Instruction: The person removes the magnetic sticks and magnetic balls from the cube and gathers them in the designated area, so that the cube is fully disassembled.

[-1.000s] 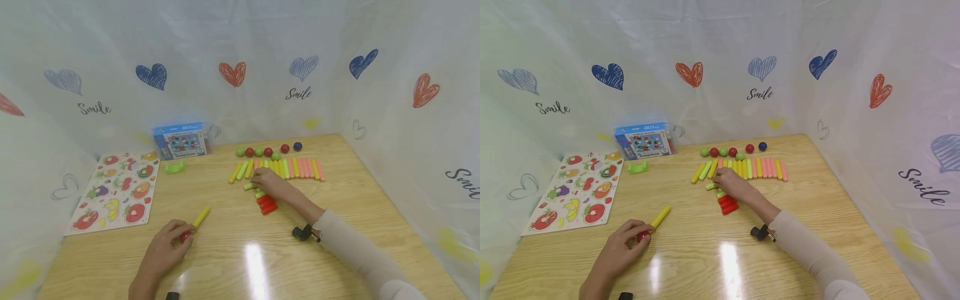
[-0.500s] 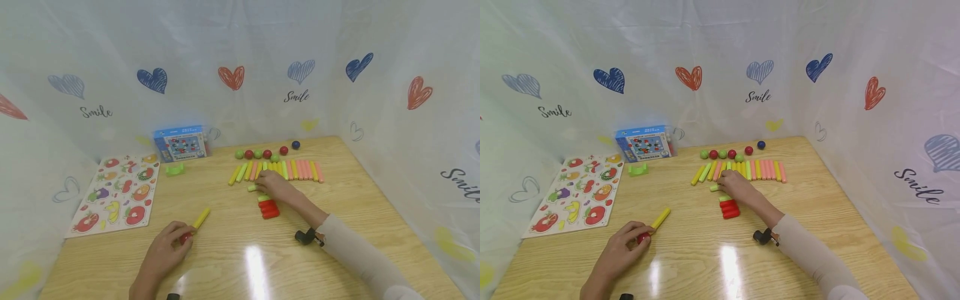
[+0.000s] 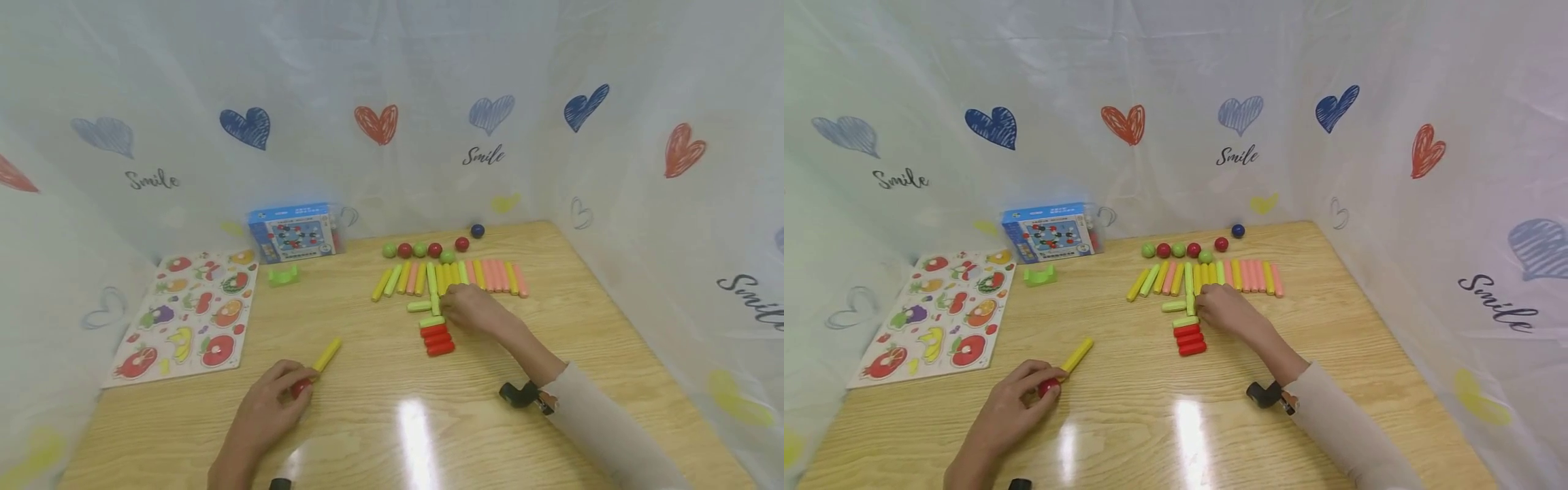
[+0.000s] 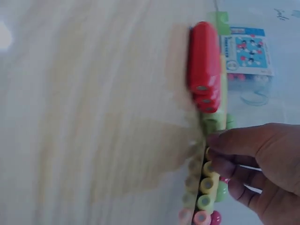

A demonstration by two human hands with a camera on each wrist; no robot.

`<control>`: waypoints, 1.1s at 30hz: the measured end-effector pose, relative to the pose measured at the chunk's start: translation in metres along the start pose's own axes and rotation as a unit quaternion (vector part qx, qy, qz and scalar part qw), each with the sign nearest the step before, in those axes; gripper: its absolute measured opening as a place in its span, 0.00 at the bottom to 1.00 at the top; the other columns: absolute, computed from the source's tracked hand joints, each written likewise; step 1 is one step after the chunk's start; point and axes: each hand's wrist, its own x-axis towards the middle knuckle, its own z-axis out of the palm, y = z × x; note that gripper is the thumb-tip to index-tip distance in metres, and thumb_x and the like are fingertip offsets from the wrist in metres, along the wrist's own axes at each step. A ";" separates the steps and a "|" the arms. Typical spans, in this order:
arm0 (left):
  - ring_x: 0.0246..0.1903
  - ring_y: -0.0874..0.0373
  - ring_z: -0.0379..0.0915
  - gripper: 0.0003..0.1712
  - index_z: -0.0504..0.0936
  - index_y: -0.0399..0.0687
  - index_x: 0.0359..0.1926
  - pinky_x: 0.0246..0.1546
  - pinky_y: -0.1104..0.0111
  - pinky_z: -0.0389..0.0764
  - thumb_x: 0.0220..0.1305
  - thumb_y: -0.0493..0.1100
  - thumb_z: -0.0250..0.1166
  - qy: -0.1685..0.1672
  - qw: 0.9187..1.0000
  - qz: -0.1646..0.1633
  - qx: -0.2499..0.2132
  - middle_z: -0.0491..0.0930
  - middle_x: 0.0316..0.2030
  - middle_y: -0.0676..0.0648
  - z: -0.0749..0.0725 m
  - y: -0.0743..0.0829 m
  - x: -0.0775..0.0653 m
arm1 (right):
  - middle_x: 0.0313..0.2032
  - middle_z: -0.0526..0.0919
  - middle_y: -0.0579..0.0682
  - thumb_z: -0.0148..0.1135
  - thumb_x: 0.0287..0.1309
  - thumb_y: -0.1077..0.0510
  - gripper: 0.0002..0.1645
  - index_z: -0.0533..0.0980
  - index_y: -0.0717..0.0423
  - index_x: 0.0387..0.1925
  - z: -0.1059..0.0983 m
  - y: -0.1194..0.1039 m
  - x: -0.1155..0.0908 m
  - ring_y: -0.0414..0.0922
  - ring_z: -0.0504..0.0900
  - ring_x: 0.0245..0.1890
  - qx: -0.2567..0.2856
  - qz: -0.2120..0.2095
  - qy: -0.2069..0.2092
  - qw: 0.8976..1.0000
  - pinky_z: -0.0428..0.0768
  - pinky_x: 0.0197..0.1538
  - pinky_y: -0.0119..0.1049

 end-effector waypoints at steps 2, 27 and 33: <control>0.38 0.67 0.73 0.15 0.89 0.63 0.41 0.39 0.67 0.77 0.55 0.36 0.73 -0.002 1.000 0.000 0.000 0.76 0.41 0.67 -0.001 0.000 0.000 | 0.31 0.81 0.50 0.65 0.58 0.69 0.06 0.84 0.58 0.34 0.003 0.000 -0.004 0.44 0.80 0.31 0.013 0.011 0.009 1.000 0.80 0.34 0.35; 0.39 0.67 0.73 0.14 0.89 0.63 0.41 0.40 0.67 0.78 0.56 0.38 0.73 -0.008 1.000 -0.009 0.000 0.77 0.41 0.65 0.001 0.000 0.001 | 0.54 0.80 0.60 0.61 0.61 0.71 0.24 0.76 0.65 0.60 0.022 0.008 0.005 0.55 0.81 0.52 0.055 -0.071 0.043 0.995 0.81 0.54 0.44; 0.40 0.66 0.74 0.15 0.89 0.62 0.40 0.41 0.67 0.79 0.55 0.36 0.74 -0.002 1.000 -0.006 0.001 0.77 0.41 0.65 0.000 0.000 0.001 | 0.57 0.77 0.59 0.62 0.66 0.65 0.21 0.77 0.66 0.60 0.023 0.004 0.009 0.54 0.78 0.57 0.074 -0.038 0.019 0.996 0.79 0.58 0.44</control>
